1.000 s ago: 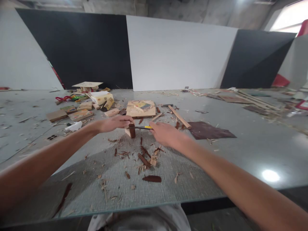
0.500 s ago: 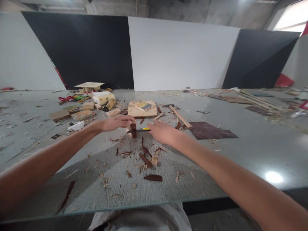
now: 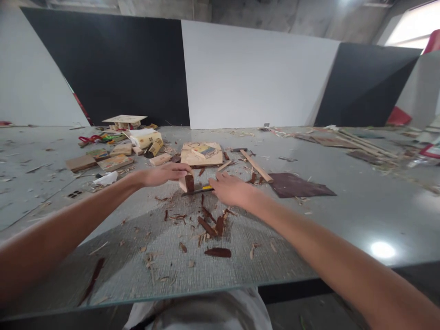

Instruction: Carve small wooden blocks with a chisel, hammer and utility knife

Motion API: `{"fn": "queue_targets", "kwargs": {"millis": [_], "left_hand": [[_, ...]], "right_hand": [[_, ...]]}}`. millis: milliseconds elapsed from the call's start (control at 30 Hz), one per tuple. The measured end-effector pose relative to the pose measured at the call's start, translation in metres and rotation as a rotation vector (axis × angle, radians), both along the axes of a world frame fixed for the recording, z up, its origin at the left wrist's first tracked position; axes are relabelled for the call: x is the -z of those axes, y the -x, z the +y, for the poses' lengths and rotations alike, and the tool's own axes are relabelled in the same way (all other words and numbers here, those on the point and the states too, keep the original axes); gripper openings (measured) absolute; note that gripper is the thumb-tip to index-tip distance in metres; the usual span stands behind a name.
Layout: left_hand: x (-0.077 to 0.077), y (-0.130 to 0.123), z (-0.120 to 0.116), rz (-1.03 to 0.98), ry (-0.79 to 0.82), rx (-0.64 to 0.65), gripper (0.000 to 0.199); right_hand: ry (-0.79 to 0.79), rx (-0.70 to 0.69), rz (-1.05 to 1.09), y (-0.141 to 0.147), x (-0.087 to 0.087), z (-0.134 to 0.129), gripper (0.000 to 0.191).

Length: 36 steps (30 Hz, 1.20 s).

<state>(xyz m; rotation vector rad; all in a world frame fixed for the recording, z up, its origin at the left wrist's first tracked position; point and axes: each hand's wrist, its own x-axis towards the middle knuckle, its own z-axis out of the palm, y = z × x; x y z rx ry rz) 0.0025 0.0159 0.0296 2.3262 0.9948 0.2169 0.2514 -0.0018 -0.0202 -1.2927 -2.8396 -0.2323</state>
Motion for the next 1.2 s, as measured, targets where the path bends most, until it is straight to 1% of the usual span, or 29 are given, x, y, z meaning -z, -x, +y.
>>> {"fn": "queue_targets", "kwargs": {"millis": [67,167,233,333,400,533,733,833,933,1067,1200], "left_hand": [[0.002,0.002,0.002,-0.026,0.004,0.015,0.04],[0.005,0.005,0.006,-0.069,0.001,0.049,0.038],[0.006,0.007,0.008,-0.076,0.012,0.059,0.037],[0.006,0.011,0.01,-0.052,0.024,0.054,0.037],[0.006,0.014,0.012,-0.04,0.019,0.051,0.038],[0.008,0.018,0.016,-0.037,-0.005,0.019,0.038],[0.009,0.015,0.015,-0.013,-0.061,0.018,0.038],[0.008,0.015,0.013,0.004,-0.062,0.006,0.039],[0.007,0.015,0.012,0.033,-0.077,0.002,0.039],[0.006,0.016,0.012,0.046,-0.102,0.005,0.041],[0.007,0.015,0.012,0.017,-0.109,0.016,0.04]], "right_hand": [[0.063,-0.03,0.022,-0.006,-0.005,-0.005,0.029],[0.182,-0.089,0.13,-0.018,-0.012,-0.009,0.027],[0.215,-0.082,0.221,-0.025,-0.015,-0.008,0.03],[0.189,-0.035,0.304,-0.031,-0.017,-0.003,0.037],[0.144,-0.04,0.333,-0.032,-0.017,0.001,0.038],[0.084,-0.067,0.352,-0.031,-0.015,0.005,0.035],[0.078,-0.042,0.335,-0.03,-0.009,0.006,0.03],[0.101,-0.002,0.305,-0.026,-0.007,0.002,0.033],[0.106,0.082,0.227,-0.019,-0.009,-0.007,0.035],[0.123,0.178,0.154,-0.008,-0.015,-0.02,0.036],[0.17,0.247,0.141,-0.001,-0.022,-0.029,0.035]]}}
